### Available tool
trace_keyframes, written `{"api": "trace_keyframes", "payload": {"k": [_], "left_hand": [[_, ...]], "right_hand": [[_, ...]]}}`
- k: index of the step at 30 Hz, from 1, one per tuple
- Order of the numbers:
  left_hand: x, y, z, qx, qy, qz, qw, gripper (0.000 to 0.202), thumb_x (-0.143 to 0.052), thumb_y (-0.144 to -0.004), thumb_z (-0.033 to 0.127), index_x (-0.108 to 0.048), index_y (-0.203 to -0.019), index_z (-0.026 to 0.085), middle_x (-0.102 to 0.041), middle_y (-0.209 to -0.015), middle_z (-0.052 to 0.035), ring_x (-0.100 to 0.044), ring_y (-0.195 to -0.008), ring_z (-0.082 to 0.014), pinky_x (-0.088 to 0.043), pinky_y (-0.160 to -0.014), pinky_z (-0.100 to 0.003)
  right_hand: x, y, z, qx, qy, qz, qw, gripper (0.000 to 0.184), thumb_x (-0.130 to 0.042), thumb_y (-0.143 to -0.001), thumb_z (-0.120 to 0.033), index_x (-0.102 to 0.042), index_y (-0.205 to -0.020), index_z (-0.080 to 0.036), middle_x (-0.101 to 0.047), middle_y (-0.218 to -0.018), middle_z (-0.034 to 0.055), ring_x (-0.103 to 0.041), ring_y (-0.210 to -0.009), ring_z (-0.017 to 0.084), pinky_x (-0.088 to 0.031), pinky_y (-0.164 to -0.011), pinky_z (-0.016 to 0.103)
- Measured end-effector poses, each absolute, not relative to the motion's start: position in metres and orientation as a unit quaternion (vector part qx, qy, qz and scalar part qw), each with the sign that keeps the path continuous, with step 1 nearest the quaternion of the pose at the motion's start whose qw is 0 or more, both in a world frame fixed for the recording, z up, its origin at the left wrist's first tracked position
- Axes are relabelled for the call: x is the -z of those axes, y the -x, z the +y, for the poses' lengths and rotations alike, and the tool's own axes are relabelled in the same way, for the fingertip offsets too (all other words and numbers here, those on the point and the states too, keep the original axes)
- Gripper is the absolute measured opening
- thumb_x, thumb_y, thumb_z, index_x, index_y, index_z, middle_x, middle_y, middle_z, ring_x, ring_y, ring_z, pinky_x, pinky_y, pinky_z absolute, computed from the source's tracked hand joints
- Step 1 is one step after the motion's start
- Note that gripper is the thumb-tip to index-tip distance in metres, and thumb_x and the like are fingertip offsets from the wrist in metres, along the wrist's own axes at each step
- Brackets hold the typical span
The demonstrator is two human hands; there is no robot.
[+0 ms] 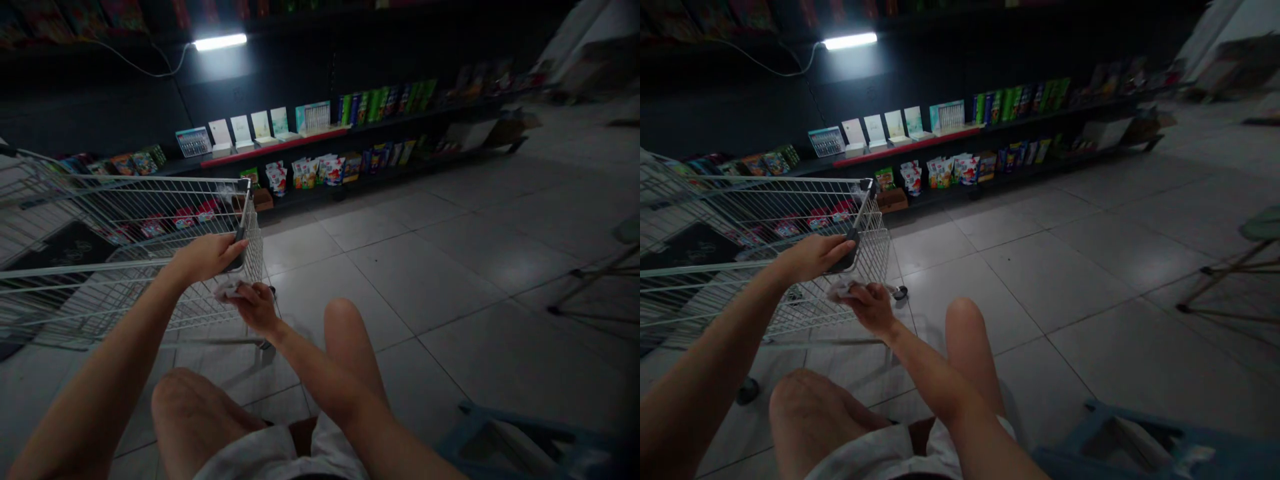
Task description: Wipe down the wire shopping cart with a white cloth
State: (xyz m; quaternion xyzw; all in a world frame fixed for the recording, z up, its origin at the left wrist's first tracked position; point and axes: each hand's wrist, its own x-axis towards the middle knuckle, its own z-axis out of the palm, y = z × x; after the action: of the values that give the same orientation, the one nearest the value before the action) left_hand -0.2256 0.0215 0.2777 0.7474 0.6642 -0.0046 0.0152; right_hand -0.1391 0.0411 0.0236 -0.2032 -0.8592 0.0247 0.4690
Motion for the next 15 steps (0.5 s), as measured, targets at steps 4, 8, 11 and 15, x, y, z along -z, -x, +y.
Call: {"api": "trace_keyframes", "payload": {"k": [4,8,11,15], "left_hand": [[-0.276,0.225,0.023,0.024,-0.745,0.666,-0.008,0.052,-0.023,-0.094,0.055,-0.057,-0.079,0.019,-0.061,-0.070,-0.0072,-0.055,-0.063,-0.0190,-0.035,-0.063,-0.032],[-0.277,0.224,0.024,0.042,-0.739,0.672,-0.016,0.053,-0.022,-0.094,0.054,-0.060,-0.082,0.018,-0.062,-0.072,-0.0081,-0.057,-0.065,-0.0197,-0.035,-0.063,-0.032],[-0.277,0.224,0.024,0.050,-0.742,0.668,-0.027,0.053,-0.022,-0.094,0.053,-0.060,-0.085,0.017,-0.063,-0.073,-0.0087,-0.058,-0.067,-0.0204,-0.036,-0.064,-0.032],[-0.278,0.225,0.023,0.061,-0.739,0.670,-0.034,0.055,-0.020,-0.095,0.053,-0.061,-0.086,0.017,-0.066,-0.075,-0.0093,-0.061,-0.069,-0.0218,-0.037,-0.064,-0.032]], "right_hand": [[0.025,0.136,0.050,-0.046,0.189,-0.850,0.491,0.021,-0.056,-0.094,-0.025,-0.076,-0.096,-0.031,-0.071,-0.093,-0.0002,-0.058,-0.087,0.017,-0.047,-0.082,0.032],[0.049,0.123,0.050,-0.064,0.182,-0.853,0.486,0.018,-0.061,-0.090,-0.023,-0.077,-0.083,-0.027,-0.072,-0.099,0.0016,-0.057,-0.089,0.018,-0.049,-0.084,0.033],[0.057,0.113,0.041,-0.157,0.182,-0.855,0.460,0.022,-0.061,-0.087,-0.017,-0.078,-0.089,-0.030,-0.071,-0.105,0.0025,-0.056,-0.096,0.019,-0.049,-0.091,0.035],[0.067,0.093,0.025,-0.319,0.264,-0.772,0.483,0.025,-0.055,-0.082,-0.010,-0.075,-0.078,-0.024,-0.067,-0.098,0.0042,-0.057,-0.096,0.018,-0.049,-0.096,0.035]]}}
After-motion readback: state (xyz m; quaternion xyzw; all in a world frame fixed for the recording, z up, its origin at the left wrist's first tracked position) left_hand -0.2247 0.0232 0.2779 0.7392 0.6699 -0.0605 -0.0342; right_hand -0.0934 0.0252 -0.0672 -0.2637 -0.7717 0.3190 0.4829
